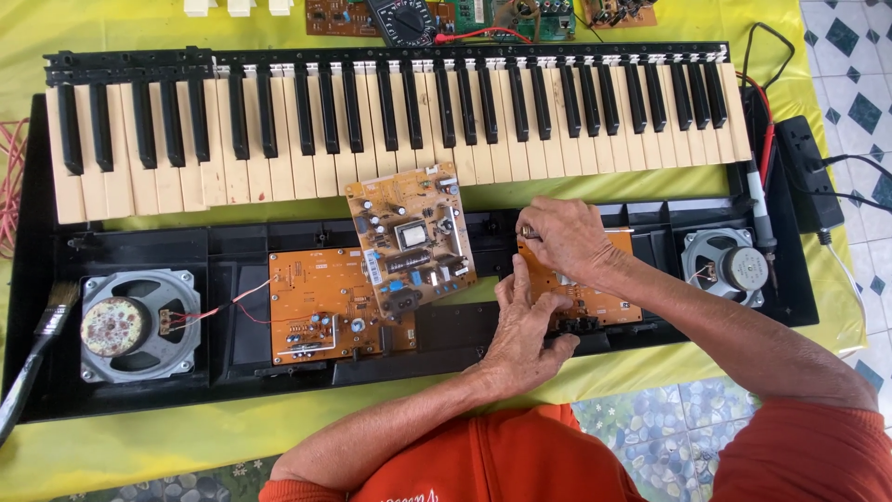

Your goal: The person is performing internal adjustments and repairs on an electronic keyboard, specifically handling and positioning circuit boards.

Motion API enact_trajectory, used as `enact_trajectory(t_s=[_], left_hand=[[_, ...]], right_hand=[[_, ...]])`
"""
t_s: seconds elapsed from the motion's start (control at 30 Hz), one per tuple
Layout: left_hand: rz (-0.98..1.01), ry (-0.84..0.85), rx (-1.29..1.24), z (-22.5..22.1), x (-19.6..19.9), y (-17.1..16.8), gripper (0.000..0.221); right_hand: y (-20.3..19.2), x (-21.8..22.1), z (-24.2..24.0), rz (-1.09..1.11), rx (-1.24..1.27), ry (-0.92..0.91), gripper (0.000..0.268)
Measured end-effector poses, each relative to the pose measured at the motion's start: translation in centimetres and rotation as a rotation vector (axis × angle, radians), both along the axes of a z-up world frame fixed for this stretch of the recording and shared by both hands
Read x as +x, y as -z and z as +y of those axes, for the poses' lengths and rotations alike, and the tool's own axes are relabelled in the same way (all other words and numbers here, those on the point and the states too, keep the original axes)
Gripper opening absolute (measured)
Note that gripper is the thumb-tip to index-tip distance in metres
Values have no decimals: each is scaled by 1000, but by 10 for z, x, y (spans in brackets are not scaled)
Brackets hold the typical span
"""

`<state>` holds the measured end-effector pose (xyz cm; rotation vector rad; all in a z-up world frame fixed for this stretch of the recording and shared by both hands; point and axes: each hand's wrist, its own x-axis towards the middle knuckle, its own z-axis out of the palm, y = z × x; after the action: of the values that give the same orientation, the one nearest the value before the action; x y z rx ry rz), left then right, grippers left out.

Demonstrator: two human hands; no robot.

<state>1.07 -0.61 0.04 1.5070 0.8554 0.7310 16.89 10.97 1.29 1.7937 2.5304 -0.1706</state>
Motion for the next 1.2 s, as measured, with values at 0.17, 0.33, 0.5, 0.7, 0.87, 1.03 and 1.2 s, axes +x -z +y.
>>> enact_trajectory(t_s=[0.17, 0.33, 0.5, 0.7, 0.87, 1.03, 1.2], left_hand=[[-2, 3, 25, -1, 0, 3, 40], [24, -5, 24, -1, -2, -3, 39], [32, -78, 118, -4, -2, 6, 39], [165, -70, 212, -7, 8, 17, 41], [183, -104, 237, -13, 20, 44, 45], [236, -162, 308, -11, 37, 83, 49], [73, 33, 8, -6, 1, 23, 23]], right_hand=[[9, 9, 17, -26, -127, 50, 11], [-4, 0, 29, -10, -275, 124, 9], [-14, -10, 39, -97, -418, 184, 15], [-36, -23, 47, -189, -486, 67, 12], [-22, -19, 52, -338, -455, -72, 14], [-8, -23, 56, -440, -444, -85, 19], [19, -14, 58, -582, -523, 88, 22]])
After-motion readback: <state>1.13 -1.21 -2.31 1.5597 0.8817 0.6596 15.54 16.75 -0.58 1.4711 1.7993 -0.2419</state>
